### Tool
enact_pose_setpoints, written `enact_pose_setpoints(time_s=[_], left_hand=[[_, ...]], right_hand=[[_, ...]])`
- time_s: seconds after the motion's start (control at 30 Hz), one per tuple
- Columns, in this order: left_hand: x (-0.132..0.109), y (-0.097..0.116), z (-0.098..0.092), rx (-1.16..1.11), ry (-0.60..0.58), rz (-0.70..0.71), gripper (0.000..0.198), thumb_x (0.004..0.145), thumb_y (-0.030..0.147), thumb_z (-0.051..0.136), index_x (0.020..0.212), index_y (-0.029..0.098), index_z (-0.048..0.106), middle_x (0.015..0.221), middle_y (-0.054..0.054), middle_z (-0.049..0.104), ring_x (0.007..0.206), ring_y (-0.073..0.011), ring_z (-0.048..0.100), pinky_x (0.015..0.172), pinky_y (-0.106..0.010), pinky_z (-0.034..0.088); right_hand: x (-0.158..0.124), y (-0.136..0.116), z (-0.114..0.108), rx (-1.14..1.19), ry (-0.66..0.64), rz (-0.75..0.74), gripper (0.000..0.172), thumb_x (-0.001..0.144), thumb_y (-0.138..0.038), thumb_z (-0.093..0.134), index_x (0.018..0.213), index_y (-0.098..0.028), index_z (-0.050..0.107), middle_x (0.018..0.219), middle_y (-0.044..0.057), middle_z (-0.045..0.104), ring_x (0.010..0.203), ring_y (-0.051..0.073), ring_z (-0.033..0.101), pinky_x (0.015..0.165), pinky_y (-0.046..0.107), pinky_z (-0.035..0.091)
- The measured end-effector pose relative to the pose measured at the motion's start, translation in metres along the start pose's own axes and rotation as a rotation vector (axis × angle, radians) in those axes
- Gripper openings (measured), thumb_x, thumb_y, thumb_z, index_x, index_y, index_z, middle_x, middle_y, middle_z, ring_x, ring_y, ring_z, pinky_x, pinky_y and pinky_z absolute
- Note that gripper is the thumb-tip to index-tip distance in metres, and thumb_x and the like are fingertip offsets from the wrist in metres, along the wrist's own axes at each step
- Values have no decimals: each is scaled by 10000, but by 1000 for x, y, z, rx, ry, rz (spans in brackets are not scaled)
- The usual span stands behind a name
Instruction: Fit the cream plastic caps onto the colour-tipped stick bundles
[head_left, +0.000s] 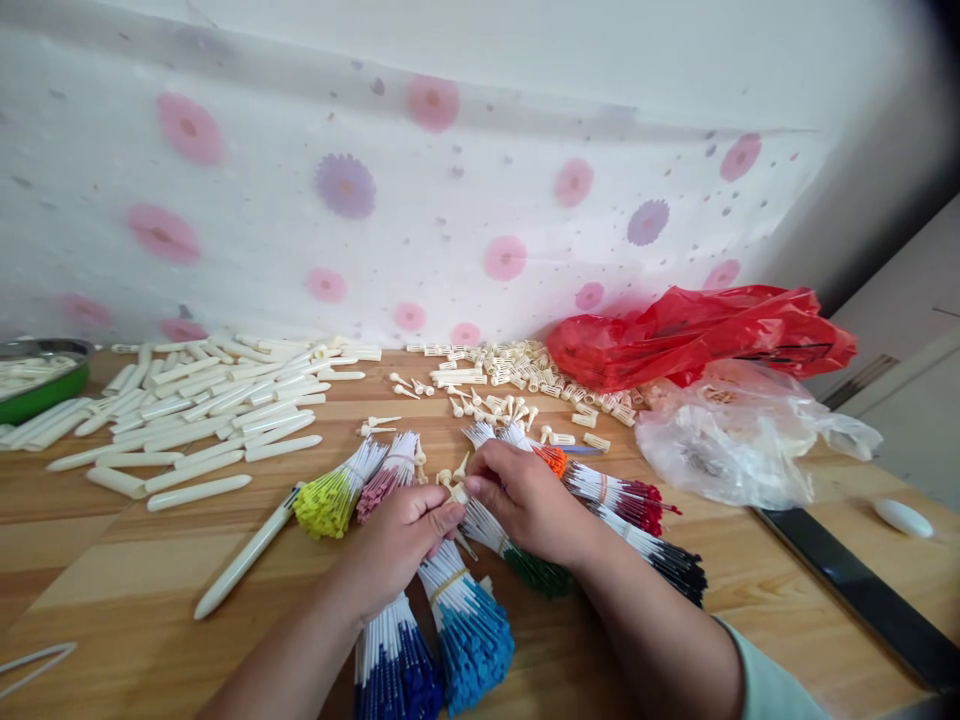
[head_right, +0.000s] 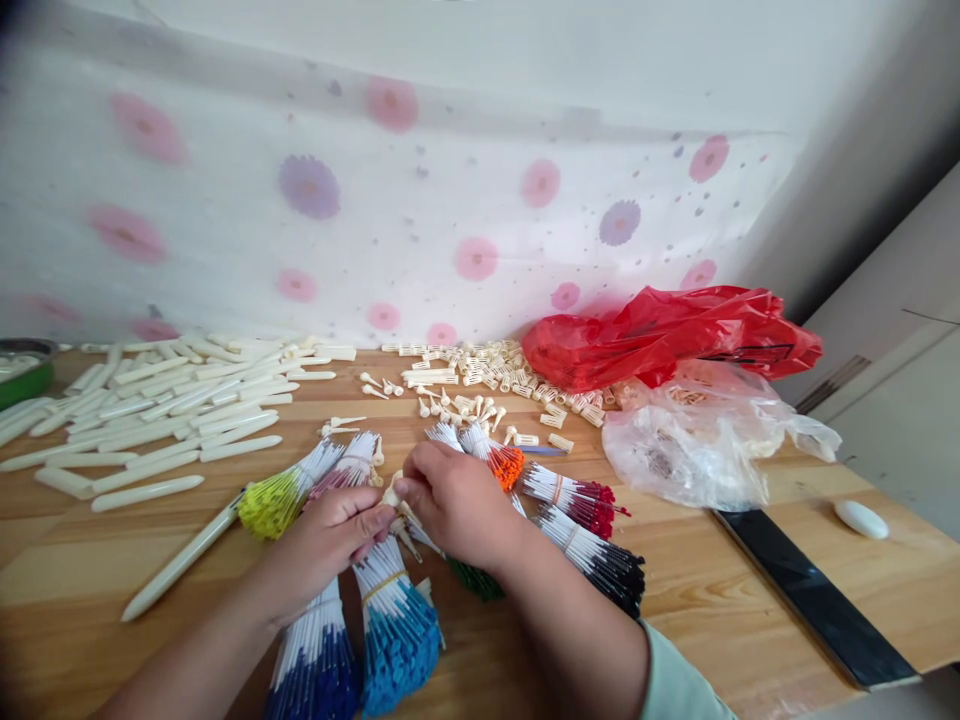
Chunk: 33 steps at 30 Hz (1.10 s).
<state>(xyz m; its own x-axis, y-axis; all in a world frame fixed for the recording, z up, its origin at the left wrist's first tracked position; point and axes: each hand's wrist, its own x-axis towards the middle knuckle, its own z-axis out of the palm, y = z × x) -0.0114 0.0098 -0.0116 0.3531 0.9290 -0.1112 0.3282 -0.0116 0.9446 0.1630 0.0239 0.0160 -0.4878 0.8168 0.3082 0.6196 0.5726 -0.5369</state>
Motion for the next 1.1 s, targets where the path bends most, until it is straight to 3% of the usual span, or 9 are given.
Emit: enact_pose_setpoints(time_s=[0.13, 0.27, 0.37, 0.43, 0.6, 0.73, 0.9, 1.0, 1.1], left_hand=[[0, -2, -1, -9, 7, -1, 405, 816, 502, 485, 569, 182, 448, 496, 46, 404, 483, -108, 354, 471, -232, 236], [0, -3, 0, -60, -8, -28, 402, 809, 503, 497, 576, 177, 473, 490, 49, 404, 468, -99, 338, 460, -226, 220], [-1, -1, -1, -30, 19, -2, 409, 800, 494, 514, 548, 179, 453, 474, 49, 409, 459, -98, 337, 454, -227, 212], [-2, 2, -3, -24, 54, 13, 412, 800, 496, 513, 544, 176, 464, 466, 49, 414, 455, -99, 347, 454, -224, 224], [-1, 4, -12, -216, 79, -50, 402, 771, 512, 543, 569, 165, 515, 450, 54, 414, 406, -75, 302, 409, -203, 195], [3, 0, -19, -368, 150, -14, 386, 782, 489, 546, 576, 164, 520, 426, 60, 389, 392, -67, 305, 407, -189, 221], [5, 0, -24, -421, 402, -12, 362, 739, 451, 613, 553, 166, 490, 424, 60, 399, 369, -54, 322, 363, -167, 217], [7, 1, -24, -543, 417, -50, 345, 717, 457, 639, 591, 159, 519, 426, 67, 402, 336, -32, 287, 328, -149, 182], [10, -3, -27, -722, 422, -102, 350, 717, 475, 638, 637, 148, 541, 448, 69, 423, 307, -12, 260, 300, -128, 152]], right_hand=[[-1, 0, -2, 2, -22, 22, 189, 913, -251, 415, 745, -184, 474, 693, 2, 530, 621, 115, 475, 563, 209, 333], [0, -2, 5, -15, 2, -73, 150, 909, -239, 425, 789, -180, 492, 786, 27, 552, 706, 127, 499, 625, 218, 358], [5, -4, 7, -132, 10, -6, 275, 932, -272, 381, 689, -178, 469, 668, 14, 519, 637, 129, 475, 591, 234, 331], [10, -6, 1, -143, -21, 4, 270, 929, -296, 397, 700, -177, 479, 662, 8, 517, 617, 124, 469, 574, 230, 325], [36, -11, -17, -42, -140, -272, 76, 885, -174, 463, 819, -167, 499, 807, 24, 551, 714, 118, 506, 640, 206, 387], [61, -17, -12, -318, -146, -352, 146, 909, -216, 427, 817, -151, 519, 797, 55, 578, 675, 142, 509, 613, 239, 371], [83, -32, -3, -447, -160, -323, 230, 940, -262, 372, 863, -134, 547, 796, 82, 617, 674, 162, 532, 600, 258, 348], [96, -25, -4, -354, -223, -349, 237, 938, -281, 396, 827, -146, 556, 787, 56, 619, 698, 145, 530, 618, 236, 349], [112, 3, -5, -308, -245, -185, 263, 944, -307, 395, 821, -161, 576, 765, 27, 620, 685, 120, 530, 604, 206, 345]])
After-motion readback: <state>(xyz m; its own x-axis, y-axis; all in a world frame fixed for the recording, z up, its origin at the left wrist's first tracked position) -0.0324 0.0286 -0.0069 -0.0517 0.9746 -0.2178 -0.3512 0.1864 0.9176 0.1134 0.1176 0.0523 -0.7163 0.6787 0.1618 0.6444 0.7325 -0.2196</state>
